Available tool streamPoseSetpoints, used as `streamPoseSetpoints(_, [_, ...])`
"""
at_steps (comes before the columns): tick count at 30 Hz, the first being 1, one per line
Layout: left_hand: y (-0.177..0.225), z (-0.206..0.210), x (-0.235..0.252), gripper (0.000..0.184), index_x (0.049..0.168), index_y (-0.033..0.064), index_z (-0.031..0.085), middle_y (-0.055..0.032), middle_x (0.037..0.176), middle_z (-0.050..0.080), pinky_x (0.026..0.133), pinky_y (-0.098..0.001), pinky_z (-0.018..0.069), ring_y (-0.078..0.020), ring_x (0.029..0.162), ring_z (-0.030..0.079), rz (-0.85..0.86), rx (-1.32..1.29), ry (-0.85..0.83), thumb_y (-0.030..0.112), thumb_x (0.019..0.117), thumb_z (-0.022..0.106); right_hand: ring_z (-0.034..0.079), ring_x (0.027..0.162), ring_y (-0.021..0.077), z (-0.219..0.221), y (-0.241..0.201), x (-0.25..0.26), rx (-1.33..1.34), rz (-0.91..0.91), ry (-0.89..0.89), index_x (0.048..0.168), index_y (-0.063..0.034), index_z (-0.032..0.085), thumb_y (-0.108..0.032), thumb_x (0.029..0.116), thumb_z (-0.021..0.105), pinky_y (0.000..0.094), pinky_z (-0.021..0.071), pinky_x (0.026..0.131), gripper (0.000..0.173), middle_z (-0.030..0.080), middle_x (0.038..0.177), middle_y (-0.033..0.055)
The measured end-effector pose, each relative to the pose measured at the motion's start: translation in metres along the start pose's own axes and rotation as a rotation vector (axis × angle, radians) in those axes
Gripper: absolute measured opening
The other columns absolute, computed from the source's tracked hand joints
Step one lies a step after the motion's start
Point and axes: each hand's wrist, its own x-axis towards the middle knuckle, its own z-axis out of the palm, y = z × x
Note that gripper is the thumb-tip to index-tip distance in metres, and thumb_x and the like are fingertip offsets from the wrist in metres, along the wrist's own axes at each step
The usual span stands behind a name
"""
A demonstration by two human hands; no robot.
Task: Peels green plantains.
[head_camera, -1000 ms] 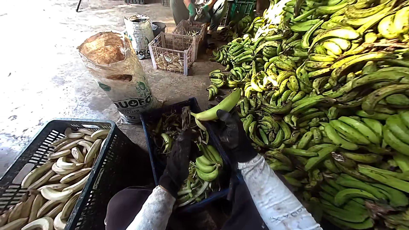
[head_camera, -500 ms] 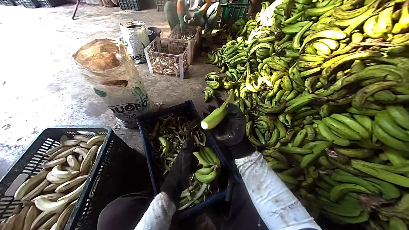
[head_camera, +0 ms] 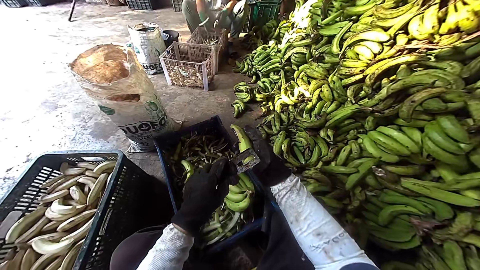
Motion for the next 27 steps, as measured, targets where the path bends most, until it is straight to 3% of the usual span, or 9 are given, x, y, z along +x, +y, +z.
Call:
streamPoseSetpoints(3, [-0.006, 0.001, 0.009, 0.051, 0.147, 0.0165, 0.055, -0.0162, 0.128, 0.066, 0.095, -0.0558, 0.0519, -0.0358, 0.113, 0.065, -0.075, -0.019, -0.058, 0.036, 0.1004, 0.051, 0.063, 0.067, 0.0093, 0.0, 0.008, 0.001, -0.087, -0.031, -0.094, 0.112, -0.0163, 0.061, -0.05, 0.1083, 0.03, 0.0275, 0.0554, 0.06, 0.046, 0.065, 0.08, 0.0004])
streamPoseSetpoints(6, [-0.018, -0.001, 0.023, 0.049, 0.148, 0.018, 0.055, -0.0178, 0.126, 0.067, 0.092, -0.0598, 0.0519, -0.038, 0.111, 0.066, -0.243, -0.012, 0.017, 0.034, 0.1006, 0.057, 0.063, 0.077, 0.0086, 0.002, 0.018, -0.006, -0.266, -0.13, -0.196, 0.124, -0.0138, 0.058, -0.036, 0.1099, 0.031, 0.0288, 0.0565, 0.07, 0.038, 0.064, 0.091, 0.0006])
streamPoseSetpoints(9, [-0.033, -0.011, 0.034, 0.043, 0.138, 0.0178, 0.059, -0.0138, 0.116, 0.068, 0.088, -0.0609, 0.053, -0.0335, 0.104, 0.067, -0.415, -0.15, 0.199, 0.044, 0.1035, 0.055, 0.064, 0.07, 0.0083, 0.011, 0.018, -0.015, -0.235, -0.07, -0.215, 0.123, -0.0126, 0.061, -0.036, 0.1104, 0.032, 0.026, 0.058, 0.064, 0.039, 0.066, 0.086, 0.0009])
streamPoseSetpoints(12, [-0.037, -0.024, 0.034, 0.049, 0.143, 0.0215, 0.054, -0.0108, 0.117, 0.068, 0.086, -0.0573, 0.0533, -0.0271, 0.1, 0.067, -0.533, -0.38, 0.298, 0.052, 0.1041, 0.05, 0.064, 0.06, 0.0106, 0.003, 0.011, -0.013, -0.099, -0.031, -0.259, 0.127, -0.0139, 0.059, -0.041, 0.107, 0.038, 0.0272, 0.0588, 0.056, 0.039, 0.065, 0.079, 0.0021])
streamPoseSetpoints(16, [-0.02, -0.011, 0.021, 0.044, 0.14, 0.0236, 0.056, -0.0038, 0.098, 0.068, 0.073, -0.0439, 0.0556, -0.0162, 0.08, 0.064, -0.393, -0.544, 0.134, 0.046, 0.1034, 0.053, 0.061, 0.056, 0.0105, -0.008, 0.001, 0.004, 0.217, -0.136, -0.202, 0.121, -0.0171, 0.061, -0.043, 0.1038, 0.045, 0.0277, 0.0557, 0.048, 0.035, 0.063, 0.077, 0.0016])
streamPoseSetpoints(19, [-0.003, 0.011, 0.01, 0.052, 0.141, 0.0172, 0.059, -0.0021, 0.113, 0.068, 0.083, -0.0382, 0.0568, -0.0108, 0.093, 0.066, -0.225, -0.571, 0.042, 0.051, 0.1016, 0.052, 0.065, 0.069, 0.0106, -0.015, 0.004, 0.01, 0.347, -0.3, -0.114, 0.111, -0.0189, 0.064, -0.045, 0.1045, 0.042, 0.029, 0.0567, 0.057, 0.035, 0.067, 0.086, 0.0009])
streamPoseSetpoints(22, [0.011, 0.02, 0.003, 0.06, 0.144, 0.0153, 0.057, -0.0071, 0.129, 0.066, 0.094, -0.0421, 0.0557, -0.0155, 0.11, 0.065, -0.163, -0.491, 0.034, 0.057, 0.1014, 0.048, 0.063, 0.071, 0.0048, -0.009, 0.005, 0.005, 0.145, -0.458, -0.032, 0.115, -0.0255, 0.062, -0.047, 0.1058, 0.042, 0.0245, 0.0542, 0.057, 0.031, 0.065, 0.088, -0.0045])
streamPoseSetpoints(25, [0.017, 0.022, -0.004, 0.066, 0.146, 0.0137, 0.057, -0.0115, 0.123, 0.067, 0.088, -0.0472, 0.0569, -0.0229, 0.104, 0.067, -0.137, -0.311, 0.072, 0.06, 0.1015, 0.043, 0.058, 0.066, 0.0042, -0.003, 0.009, 0.005, -0.048, -0.476, 0.148, 0.122, -0.0255, 0.059, -0.045, 0.1055, 0.045, 0.0244, 0.0516, 0.055, 0.029, 0.06, 0.084, -0.0056])
streamPoseSetpoints(27, [0.017, 0.022, -0.009, 0.067, 0.146, 0.0136, 0.056, -0.0122, 0.121, 0.067, 0.085, -0.048, 0.0575, -0.0247, 0.101, 0.068, -0.134, -0.244, 0.095, 0.062, 0.1014, 0.043, 0.058, 0.077, 0.0043, -0.001, 0.01, 0.003, -0.196, -0.52, 0.256, 0.128, -0.0241, 0.057, -0.044, 0.1057, 0.044, 0.0264, 0.0522, 0.065, 0.032, 0.06, 0.093, -0.0051])
